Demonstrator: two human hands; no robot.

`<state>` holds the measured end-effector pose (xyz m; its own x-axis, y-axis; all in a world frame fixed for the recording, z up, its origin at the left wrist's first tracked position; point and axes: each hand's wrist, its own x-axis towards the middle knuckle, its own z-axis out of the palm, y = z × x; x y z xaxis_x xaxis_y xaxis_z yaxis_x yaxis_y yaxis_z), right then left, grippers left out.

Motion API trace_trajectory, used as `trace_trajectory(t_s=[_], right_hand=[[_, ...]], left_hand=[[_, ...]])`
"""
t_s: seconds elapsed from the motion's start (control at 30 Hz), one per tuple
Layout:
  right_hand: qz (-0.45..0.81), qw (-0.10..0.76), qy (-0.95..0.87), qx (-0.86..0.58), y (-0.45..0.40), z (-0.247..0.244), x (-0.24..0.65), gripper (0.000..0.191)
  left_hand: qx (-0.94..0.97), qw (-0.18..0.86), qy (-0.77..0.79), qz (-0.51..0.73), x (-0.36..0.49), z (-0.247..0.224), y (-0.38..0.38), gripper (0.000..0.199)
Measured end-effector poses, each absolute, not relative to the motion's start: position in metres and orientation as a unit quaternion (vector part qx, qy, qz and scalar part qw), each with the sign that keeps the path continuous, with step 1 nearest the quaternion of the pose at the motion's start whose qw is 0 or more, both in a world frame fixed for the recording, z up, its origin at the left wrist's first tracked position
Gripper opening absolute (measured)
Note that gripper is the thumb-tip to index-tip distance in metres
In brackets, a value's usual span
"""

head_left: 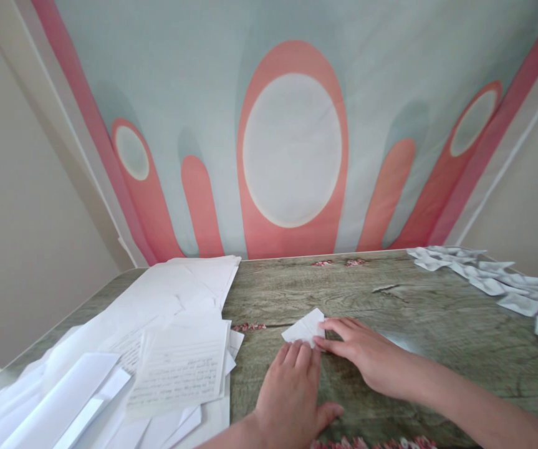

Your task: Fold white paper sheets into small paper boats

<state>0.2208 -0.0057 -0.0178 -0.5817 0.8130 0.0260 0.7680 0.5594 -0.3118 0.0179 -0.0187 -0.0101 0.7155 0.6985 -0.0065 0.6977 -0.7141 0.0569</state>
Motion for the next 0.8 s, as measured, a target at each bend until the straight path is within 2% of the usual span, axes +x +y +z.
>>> trace_trajectory(t_s=[0.3,0.8], right_hand=[[0.144,0.089,-0.878,-0.447,-0.0057,-0.0165,0.2217,0.073],[0.147,0.095,-0.876,-0.449,-0.0041,-0.0208,0.2231,0.069]], left_hand=[[0.925,0.027,0.379,0.009,0.0194,-0.0107,-0.0162,0.068],[0.925,0.020,0.380,-0.006,0.0232,-0.0082,-0.0189,0.066]])
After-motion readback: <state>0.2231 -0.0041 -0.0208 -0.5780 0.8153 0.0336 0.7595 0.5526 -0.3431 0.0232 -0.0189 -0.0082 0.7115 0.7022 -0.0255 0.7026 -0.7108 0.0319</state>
